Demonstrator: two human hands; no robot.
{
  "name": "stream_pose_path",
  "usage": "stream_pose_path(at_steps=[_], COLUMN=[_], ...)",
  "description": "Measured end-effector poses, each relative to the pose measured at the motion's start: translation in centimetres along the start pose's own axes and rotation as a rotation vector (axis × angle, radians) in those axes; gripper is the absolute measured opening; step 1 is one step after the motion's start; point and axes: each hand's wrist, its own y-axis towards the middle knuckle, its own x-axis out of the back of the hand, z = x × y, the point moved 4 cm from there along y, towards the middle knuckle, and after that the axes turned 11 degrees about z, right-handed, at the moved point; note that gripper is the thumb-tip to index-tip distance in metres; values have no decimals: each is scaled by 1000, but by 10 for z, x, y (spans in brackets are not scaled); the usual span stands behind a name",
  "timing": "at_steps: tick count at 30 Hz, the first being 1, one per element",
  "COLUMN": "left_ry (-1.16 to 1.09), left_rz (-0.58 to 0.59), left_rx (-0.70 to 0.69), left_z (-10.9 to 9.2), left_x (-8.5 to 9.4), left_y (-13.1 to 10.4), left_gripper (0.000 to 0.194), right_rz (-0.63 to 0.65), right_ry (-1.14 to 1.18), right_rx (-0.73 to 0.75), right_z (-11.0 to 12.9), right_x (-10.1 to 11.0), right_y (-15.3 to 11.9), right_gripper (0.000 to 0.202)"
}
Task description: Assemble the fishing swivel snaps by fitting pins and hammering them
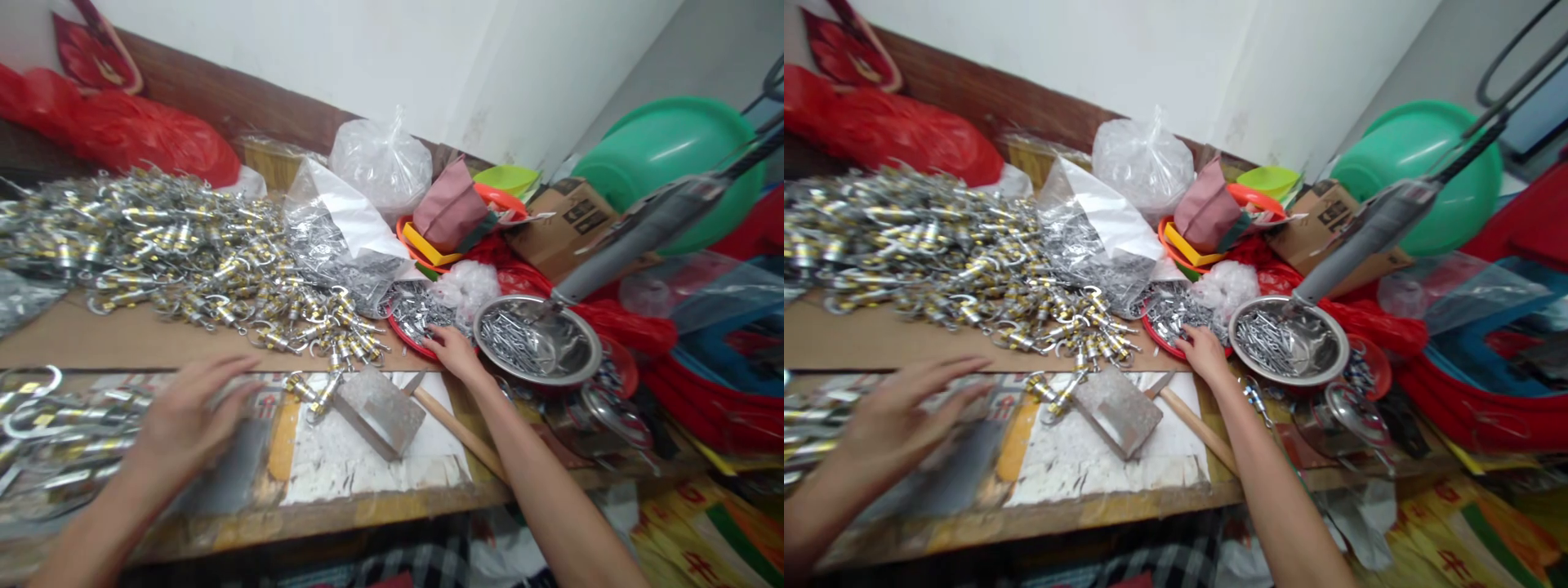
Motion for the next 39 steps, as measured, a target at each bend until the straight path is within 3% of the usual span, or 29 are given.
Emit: stream_pose_path(at_steps=[1, 3, 6, 9, 14, 17, 19, 22, 25, 28, 30, 36, 39], left_ry=[10, 4, 17, -19, -61, -69, -115, -199, -205, -248, -315, -404, -374], left_rz=[115, 202, 202, 162, 97, -34, -100, -38, 99, 141, 132, 123, 102], left_rx=[-88, -152, -49, 92, 155, 172, 109, -137, -349, -297, -233, -206, -224], left_z=[-6, -14, -13, -6, -3, -11, -25, -59, -86, -89, -84, -82, -87], left_x=[-15, -36, -48, -45, -28, -12, -7, -21, -49, -70, -76, -74, -69], left_y=[9, 20, 22, 17, 9, 5, 4, 4, 2, -1, -2, 0, 1], left_gripper=[29, 27, 23, 22, 24, 27, 25, 20, 35, 53, 60, 63, 51], right_rz=[7, 2, -35, -82, -186, -242, -264, -249, -158, 26, 81, 70, 101], right_ry=[-1, 3, 34, 94, 233, 351, 451, 600, 703, 834, 875, 939, 995], right_rx=[-11, -30, -46, -56, -86, -109, -123, -108, -37, 88, 127, 167, 176], right_z=[-1, -2, -1, -1, -5, -8, -4, 21, 65, 105, 119, 126, 127], right_x=[-4, -10, -14, -14, -10, -4, 0, 7, 11, 7, 3, 1, 1], right_y=[7, 16, 16, 12, 9, 9, 5, -13, -45, -78, -92, -100, -98], right_gripper=[29, 23, 15, 15, 16, 14, 16, 20, 16, 12, 13, 25, 25])
